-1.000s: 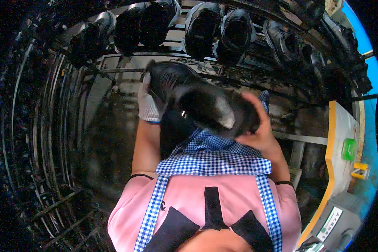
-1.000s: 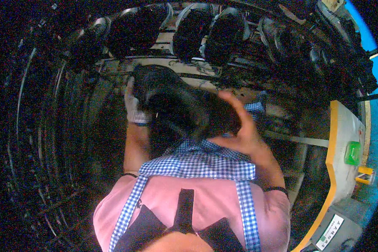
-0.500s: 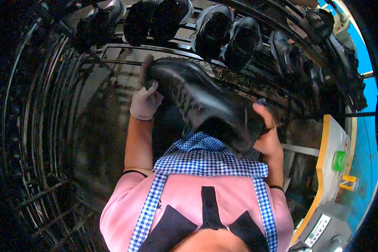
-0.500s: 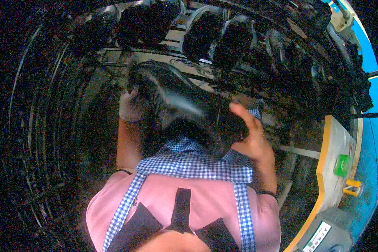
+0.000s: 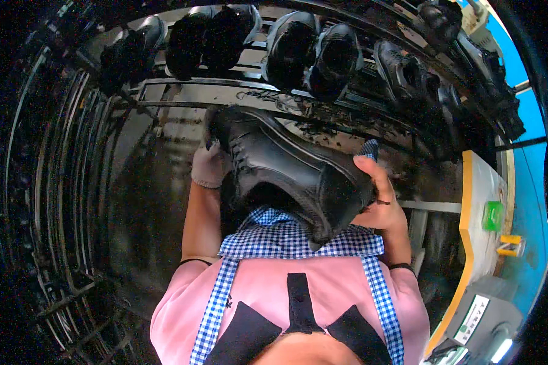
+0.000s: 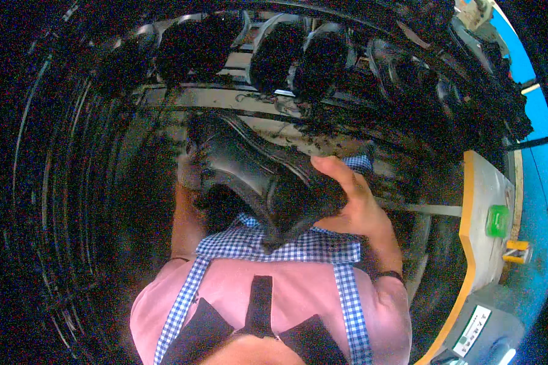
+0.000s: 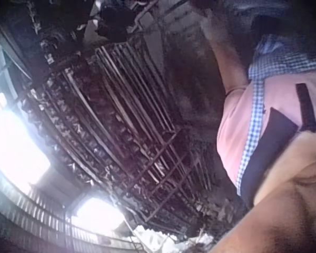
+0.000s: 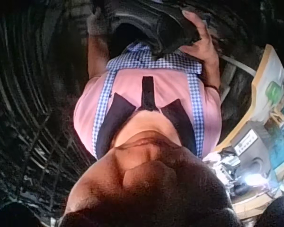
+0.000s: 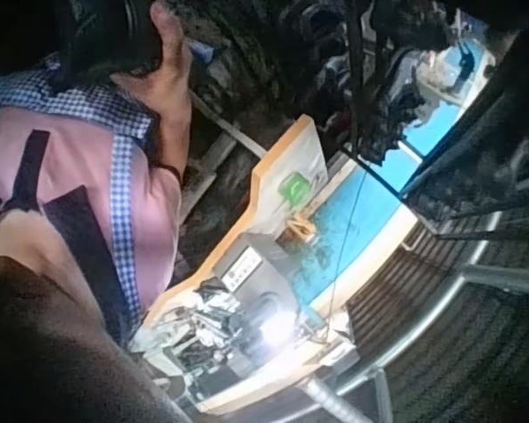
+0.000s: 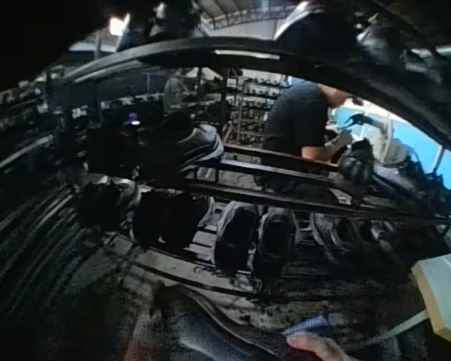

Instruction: The recorder is cleaning or applying a finish to the edges of leather shoes in a factory setting.

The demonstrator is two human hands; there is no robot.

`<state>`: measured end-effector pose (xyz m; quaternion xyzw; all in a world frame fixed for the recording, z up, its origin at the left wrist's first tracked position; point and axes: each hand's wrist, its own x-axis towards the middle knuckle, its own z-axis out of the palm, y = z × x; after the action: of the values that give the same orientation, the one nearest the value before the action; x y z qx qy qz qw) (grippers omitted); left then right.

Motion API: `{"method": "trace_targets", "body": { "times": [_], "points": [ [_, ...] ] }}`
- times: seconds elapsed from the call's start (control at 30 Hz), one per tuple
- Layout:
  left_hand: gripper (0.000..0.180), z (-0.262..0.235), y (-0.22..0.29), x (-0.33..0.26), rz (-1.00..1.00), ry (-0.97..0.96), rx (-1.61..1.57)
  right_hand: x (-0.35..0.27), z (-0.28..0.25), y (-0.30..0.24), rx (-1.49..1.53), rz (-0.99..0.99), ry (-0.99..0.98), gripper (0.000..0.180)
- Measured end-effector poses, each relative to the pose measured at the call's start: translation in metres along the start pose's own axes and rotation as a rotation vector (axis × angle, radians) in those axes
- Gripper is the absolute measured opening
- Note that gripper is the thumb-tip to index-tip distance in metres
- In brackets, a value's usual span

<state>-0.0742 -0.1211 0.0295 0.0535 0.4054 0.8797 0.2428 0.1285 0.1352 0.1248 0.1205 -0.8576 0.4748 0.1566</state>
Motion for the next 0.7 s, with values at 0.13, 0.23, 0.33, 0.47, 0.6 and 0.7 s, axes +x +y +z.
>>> {"method": "trace_targets", "body": {
  "times": [0.13,0.23,0.33,0.47,0.6,0.7],
  "points": [
    [0.064,-0.036,-0.044,0.012,-0.056,-0.199,-0.051,0.023,-0.004,-0.023,0.003,-0.062,-0.017,0.092],
    [0.047,-0.084,-0.101,0.030,-0.469,-0.222,-0.774,0.039,0.003,-0.032,-0.016,0.057,0.049,0.094],
    [0.045,-0.047,-0.089,0.028,-0.532,0.007,-0.571,0.047,0.007,-0.023,-0.023,0.055,0.105,0.101],
    [0.044,-0.086,-0.112,0.047,-0.368,-0.034,-0.396,0.049,0.011,-0.023,-0.041,0.056,0.070,0.100],
    [0.043,-0.023,-0.066,0.027,-0.431,-0.046,-0.428,0.043,0.009,-0.019,0.024,0.112,0.109,0.099],
    [0.047,-0.028,-0.070,0.022,-0.523,0.001,-0.445,0.043,0.012,-0.015,0.000,0.128,0.155,0.094]
  ]
}}
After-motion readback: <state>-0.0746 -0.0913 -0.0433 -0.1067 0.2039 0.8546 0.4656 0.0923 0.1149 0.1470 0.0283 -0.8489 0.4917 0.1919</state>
